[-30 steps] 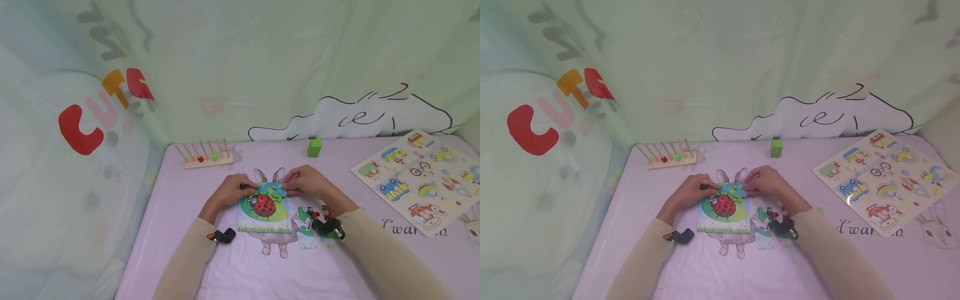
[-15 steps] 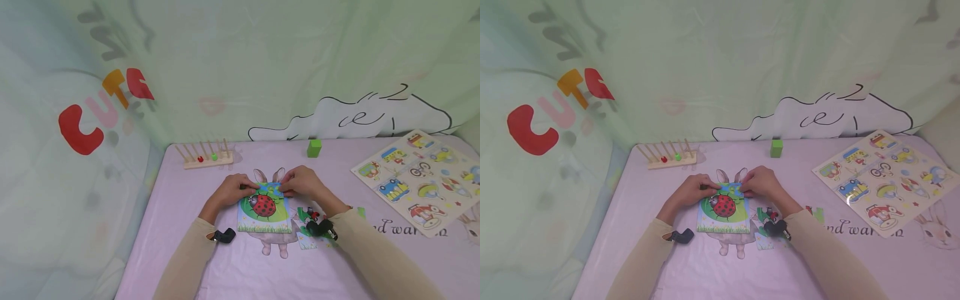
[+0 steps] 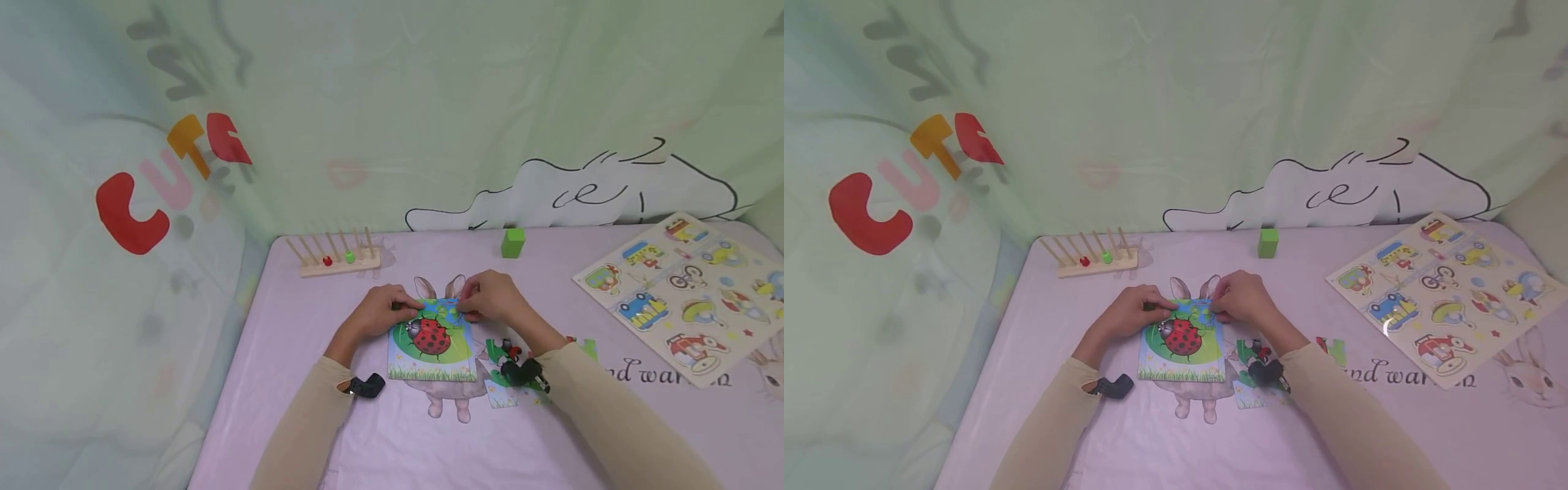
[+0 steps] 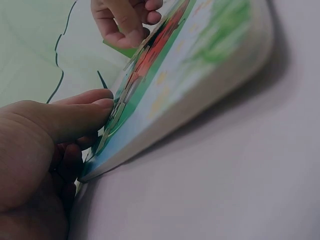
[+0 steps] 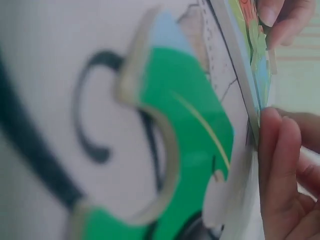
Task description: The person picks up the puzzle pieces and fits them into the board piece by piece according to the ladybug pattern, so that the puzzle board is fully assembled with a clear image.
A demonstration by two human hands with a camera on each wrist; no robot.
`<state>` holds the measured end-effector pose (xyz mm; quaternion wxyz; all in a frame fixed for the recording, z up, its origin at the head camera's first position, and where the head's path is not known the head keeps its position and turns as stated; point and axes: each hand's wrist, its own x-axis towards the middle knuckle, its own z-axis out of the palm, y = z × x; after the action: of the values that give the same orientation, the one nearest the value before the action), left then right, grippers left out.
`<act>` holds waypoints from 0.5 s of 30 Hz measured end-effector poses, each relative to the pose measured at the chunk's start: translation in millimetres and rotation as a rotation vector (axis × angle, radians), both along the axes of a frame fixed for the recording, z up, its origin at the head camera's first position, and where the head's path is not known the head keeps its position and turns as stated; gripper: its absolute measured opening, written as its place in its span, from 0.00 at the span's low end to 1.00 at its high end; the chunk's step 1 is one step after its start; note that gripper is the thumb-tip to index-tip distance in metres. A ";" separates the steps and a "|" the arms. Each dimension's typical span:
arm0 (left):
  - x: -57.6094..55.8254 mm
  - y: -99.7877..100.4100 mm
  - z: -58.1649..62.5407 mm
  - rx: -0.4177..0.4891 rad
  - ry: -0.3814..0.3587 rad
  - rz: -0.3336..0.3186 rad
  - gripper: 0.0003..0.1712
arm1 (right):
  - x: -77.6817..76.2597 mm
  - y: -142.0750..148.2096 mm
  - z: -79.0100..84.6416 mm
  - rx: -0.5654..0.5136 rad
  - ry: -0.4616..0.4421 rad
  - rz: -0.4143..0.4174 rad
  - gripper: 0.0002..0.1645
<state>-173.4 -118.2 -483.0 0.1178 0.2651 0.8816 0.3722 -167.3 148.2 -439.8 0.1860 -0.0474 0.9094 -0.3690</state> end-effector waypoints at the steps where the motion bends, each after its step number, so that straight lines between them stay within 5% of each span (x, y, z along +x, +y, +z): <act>1: 0.1 0.0 0.1 0.001 -0.002 0.001 0.11 | 0.1 0.5 0.1 -0.010 -0.001 0.006 0.09; 9: 0.6 -0.2 0.7 0.000 -0.008 0.004 0.11 | -0.9 4.9 -3.5 0.038 0.055 0.141 0.17; 15: 0.0 -0.8 -0.3 0.010 -0.001 -0.002 0.11 | -2.1 5.2 -4.8 0.031 0.079 0.164 0.17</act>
<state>-173.4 -119.0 -483.3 0.1170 0.2664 0.8795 0.3766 -169.5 153.4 -444.6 0.1800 -0.1333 0.9148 -0.3362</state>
